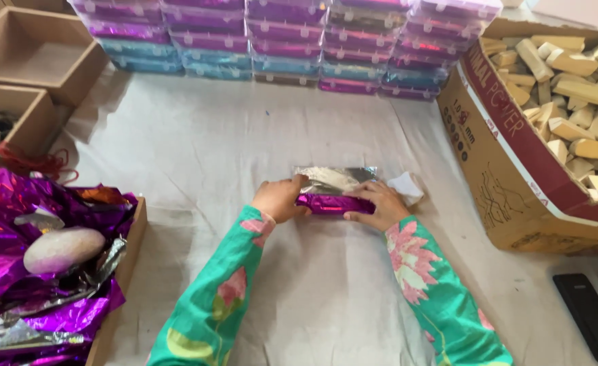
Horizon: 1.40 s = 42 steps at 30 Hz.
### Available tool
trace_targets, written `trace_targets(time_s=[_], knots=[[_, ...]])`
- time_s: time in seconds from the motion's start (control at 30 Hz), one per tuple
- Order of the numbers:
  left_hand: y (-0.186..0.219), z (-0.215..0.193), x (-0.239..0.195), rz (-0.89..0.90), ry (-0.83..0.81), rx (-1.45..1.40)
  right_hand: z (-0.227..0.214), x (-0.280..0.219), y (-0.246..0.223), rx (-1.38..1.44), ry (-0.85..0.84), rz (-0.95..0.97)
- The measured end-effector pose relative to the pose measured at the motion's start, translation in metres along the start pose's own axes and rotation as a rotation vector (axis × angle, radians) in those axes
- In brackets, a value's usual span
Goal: The person wraps a small wooden block in purple foil, folding the edges to enclose it. They then pick up another wooden block and wipe its surface with a white cloth. The wrapped block is placed aside, and the person continues to clean the second block.
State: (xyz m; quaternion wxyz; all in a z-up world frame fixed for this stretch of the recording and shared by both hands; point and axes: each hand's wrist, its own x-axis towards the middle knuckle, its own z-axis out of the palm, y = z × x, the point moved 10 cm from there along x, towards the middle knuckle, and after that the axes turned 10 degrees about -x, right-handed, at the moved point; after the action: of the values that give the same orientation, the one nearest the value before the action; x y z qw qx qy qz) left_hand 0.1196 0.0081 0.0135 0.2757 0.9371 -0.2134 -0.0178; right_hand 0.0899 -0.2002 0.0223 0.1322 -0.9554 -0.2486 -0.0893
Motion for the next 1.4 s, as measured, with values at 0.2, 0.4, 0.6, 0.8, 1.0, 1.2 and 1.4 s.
trace_targets(time_s=[0.2,0.4,0.6,0.8,1.0,1.2,1.4], knots=[[0.015,-0.014,-0.005,0.087,-0.03,-0.191,0.004,-0.003,0.003,0.034,0.005,0.005],[-0.002,-0.02,-0.017,0.037,-0.136,-0.308,0.008,-0.002,0.005,0.076,-0.018,0.018],[0.021,-0.057,-0.016,0.049,0.216,0.041,0.008,0.002,0.006,0.074,-0.079,0.02],[0.107,-0.002,-0.017,0.358,0.206,0.186,0.015,0.0,0.01,0.027,-0.084,0.002],[0.094,0.013,-0.012,0.323,0.166,0.218,0.01,0.003,0.011,0.133,-0.083,0.026],[0.089,0.0,-0.012,0.295,0.114,0.112,0.007,0.0,0.015,0.093,-0.036,0.062],[0.074,0.003,-0.007,0.26,0.039,0.067,0.012,0.001,0.015,0.134,0.026,-0.014]])
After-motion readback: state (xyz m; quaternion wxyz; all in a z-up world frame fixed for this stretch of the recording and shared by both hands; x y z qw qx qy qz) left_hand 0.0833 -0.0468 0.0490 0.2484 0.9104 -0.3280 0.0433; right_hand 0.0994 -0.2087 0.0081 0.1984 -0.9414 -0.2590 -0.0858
